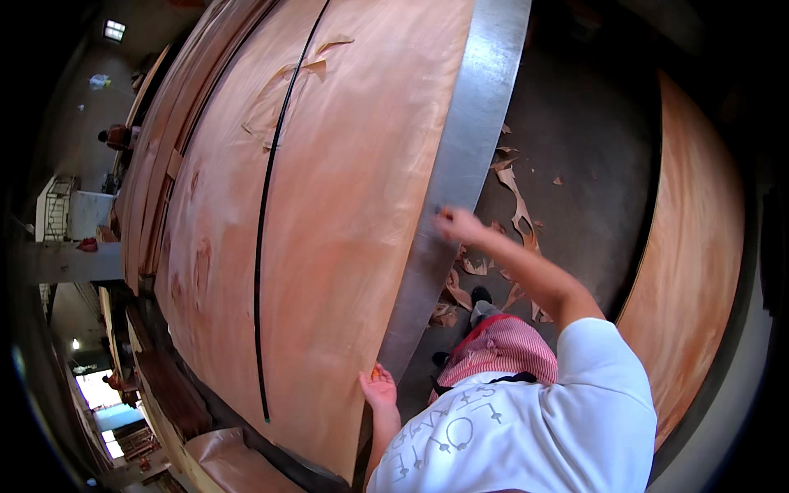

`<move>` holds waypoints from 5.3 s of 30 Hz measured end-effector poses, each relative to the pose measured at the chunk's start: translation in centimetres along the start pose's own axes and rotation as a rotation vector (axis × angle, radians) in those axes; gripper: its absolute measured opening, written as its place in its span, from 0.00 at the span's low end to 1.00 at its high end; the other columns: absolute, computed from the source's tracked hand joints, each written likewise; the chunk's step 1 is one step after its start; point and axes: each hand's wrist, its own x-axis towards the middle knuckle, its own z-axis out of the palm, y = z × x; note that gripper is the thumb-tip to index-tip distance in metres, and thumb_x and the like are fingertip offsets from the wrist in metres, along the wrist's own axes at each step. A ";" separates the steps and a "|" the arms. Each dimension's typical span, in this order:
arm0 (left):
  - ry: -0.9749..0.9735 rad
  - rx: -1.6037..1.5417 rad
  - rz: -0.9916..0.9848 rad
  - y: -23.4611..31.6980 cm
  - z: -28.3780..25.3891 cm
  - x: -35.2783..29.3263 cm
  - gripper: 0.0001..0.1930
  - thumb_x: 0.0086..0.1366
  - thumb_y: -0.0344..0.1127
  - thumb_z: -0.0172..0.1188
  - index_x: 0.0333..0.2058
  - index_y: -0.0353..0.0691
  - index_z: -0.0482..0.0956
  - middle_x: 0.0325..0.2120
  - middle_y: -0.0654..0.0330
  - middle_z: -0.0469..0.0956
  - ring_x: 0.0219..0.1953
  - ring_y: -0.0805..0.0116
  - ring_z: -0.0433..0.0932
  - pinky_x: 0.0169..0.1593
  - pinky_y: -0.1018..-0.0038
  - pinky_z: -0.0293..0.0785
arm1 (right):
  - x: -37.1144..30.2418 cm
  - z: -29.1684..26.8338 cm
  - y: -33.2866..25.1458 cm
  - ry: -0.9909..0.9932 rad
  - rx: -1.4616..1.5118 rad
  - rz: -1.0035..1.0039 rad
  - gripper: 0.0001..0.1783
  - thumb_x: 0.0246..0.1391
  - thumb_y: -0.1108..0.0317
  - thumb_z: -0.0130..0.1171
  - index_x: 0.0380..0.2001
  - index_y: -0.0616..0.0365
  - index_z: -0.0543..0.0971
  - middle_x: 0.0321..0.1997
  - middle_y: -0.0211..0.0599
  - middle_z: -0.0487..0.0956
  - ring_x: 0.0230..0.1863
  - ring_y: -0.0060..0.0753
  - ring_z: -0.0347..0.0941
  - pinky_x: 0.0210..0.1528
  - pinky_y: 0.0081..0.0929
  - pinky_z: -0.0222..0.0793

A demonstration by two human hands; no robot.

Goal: The person patches a large wood veneer sheet by cutting out damaged circular areas with a utility knife and applying replacement patches. They use a long straightedge to guide their cuts and smooth the surface of the veneer by hand.

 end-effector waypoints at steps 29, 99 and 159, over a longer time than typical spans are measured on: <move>0.352 -0.047 0.071 -19.4 -24.9 -6.9 0.20 0.59 0.52 0.50 0.42 0.44 0.69 0.31 0.62 0.76 0.32 0.71 0.74 0.32 0.76 0.70 | -15.9 -8.0 22.7 0.322 0.706 0.335 0.16 0.53 0.59 0.53 0.15 0.51 0.68 0.09 0.19 0.58 0.07 0.14 0.48 0.09 0.16 0.41; -0.342 0.317 0.283 26.4 12.0 24.2 0.24 0.61 0.51 0.49 0.50 0.41 0.65 0.42 0.57 0.72 0.44 0.67 0.73 0.47 0.73 0.69 | 8.4 1.2 2.6 0.110 -0.134 0.312 0.14 0.57 0.63 0.43 0.45 0.49 0.73 0.30 0.29 0.76 0.19 0.18 0.63 0.18 0.17 0.59; 0.088 1.833 0.978 -0.3 11.1 13.6 0.39 0.49 0.54 0.55 0.56 0.38 0.57 0.59 0.52 0.50 0.62 0.57 0.46 0.61 0.50 0.36 | 21.3 -4.4 -2.7 0.243 -1.239 -0.408 0.32 0.42 0.51 0.57 0.51 0.53 0.67 0.55 0.38 0.65 0.56 0.40 0.59 0.54 0.36 0.56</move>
